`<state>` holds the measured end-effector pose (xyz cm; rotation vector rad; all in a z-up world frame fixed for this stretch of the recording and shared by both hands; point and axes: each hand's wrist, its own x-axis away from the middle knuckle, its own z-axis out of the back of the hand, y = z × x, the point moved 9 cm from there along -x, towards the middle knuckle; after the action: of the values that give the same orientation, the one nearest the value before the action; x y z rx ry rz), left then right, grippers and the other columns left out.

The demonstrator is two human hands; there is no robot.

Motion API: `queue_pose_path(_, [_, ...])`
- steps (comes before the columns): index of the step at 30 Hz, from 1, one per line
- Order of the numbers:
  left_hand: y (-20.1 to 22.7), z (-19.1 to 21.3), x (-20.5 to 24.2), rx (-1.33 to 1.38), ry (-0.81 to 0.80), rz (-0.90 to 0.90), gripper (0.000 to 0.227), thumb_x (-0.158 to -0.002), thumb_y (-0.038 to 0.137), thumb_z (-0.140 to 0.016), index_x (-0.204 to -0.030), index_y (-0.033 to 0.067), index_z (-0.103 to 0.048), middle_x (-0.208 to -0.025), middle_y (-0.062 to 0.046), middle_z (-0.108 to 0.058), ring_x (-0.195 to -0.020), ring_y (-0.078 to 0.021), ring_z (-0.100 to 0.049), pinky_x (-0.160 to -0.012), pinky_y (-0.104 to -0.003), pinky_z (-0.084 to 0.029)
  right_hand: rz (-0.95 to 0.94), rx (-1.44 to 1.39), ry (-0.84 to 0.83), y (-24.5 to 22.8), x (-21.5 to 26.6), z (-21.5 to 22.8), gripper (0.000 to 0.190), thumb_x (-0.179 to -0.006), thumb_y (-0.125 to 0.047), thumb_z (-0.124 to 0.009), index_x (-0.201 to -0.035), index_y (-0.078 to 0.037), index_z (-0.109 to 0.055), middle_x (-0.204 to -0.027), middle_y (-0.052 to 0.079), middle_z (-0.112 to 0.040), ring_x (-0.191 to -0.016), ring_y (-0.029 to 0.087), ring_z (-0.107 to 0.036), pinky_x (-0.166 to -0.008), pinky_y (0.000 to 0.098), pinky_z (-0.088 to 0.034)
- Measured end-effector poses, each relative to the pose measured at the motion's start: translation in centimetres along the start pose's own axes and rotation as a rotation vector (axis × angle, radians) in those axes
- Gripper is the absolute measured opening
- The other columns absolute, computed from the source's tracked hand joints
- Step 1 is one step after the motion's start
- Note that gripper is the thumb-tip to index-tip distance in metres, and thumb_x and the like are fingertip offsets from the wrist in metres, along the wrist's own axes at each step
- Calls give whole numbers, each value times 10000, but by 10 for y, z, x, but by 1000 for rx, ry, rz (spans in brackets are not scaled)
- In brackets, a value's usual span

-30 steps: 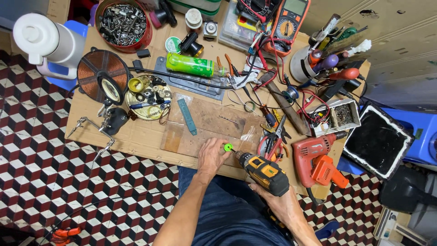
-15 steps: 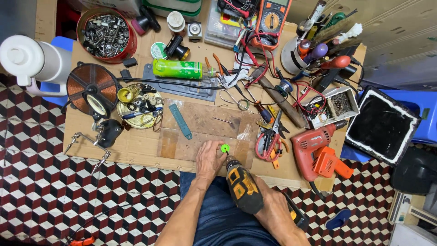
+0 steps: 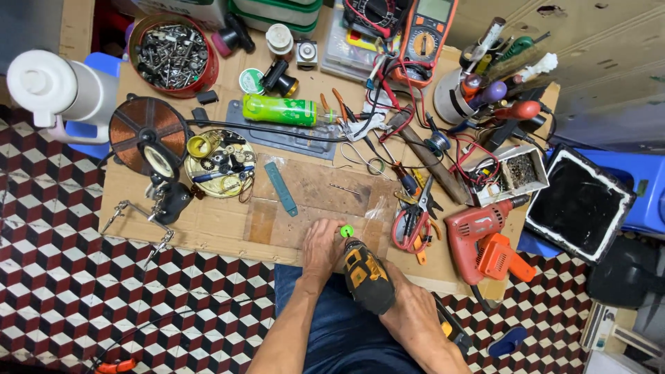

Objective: The user is using a power drill to make a hole in a small plastic cap.

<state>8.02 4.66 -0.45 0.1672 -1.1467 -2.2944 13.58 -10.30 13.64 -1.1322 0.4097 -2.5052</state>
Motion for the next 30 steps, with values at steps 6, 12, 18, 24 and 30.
queue_pose_path(6, [-2, -1, 2, 0, 44, -27, 344, -736, 162, -844, -1038, 152, -680, -981, -72, -661, -1003, -306, -626, -868, -443, -490, 5, 36, 21, -3, -1, -3, 634, -760, -194, -772, -1360, -150, -571, -955, 209, -751, -917, 408, -712, -789, 489, -562])
queue_pose_path(12, [-8, -5, 4, 30, 54, -69, 341, -737, 165, -840, -1038, 137, -683, -977, -54, -666, -986, -286, -635, -877, -430, -502, -73, -74, 42, 20, 8, 19, 503, -771, -232, -805, -1248, -131, -683, -971, 169, -782, -924, 331, -755, -819, 418, -580])
queue_pose_path(18, [-11, -7, 2, 66, 48, -24, 288, -740, 218, -858, -980, 149, -714, -909, -30, -677, -931, -262, -645, -844, -424, -518, 14, -442, 210, 21, 29, 59, 349, -797, -99, -776, -1137, -41, -721, -1001, 70, -814, -893, 157, -744, -809, 312, -584])
queue_pose_path(24, [-19, -15, 4, 36, 22, 16, 301, -727, 233, -854, -984, 159, -716, -902, -19, -677, -937, -249, -646, -844, -429, -520, 52, -505, 228, 36, 27, 57, 362, -787, -54, -775, -1143, -25, -718, -1028, 60, -804, -916, 129, -731, -817, 291, -581])
queue_pose_path(30, [-17, -14, 3, 18, 9, 52, 293, -727, 243, -852, -974, 171, -713, -911, -4, -683, -950, -243, -645, -839, -435, -519, -62, -544, 210, 57, 26, 46, 370, -777, -53, -796, -1139, -30, -723, -1021, 62, -802, -904, 141, -727, -799, 304, -595])
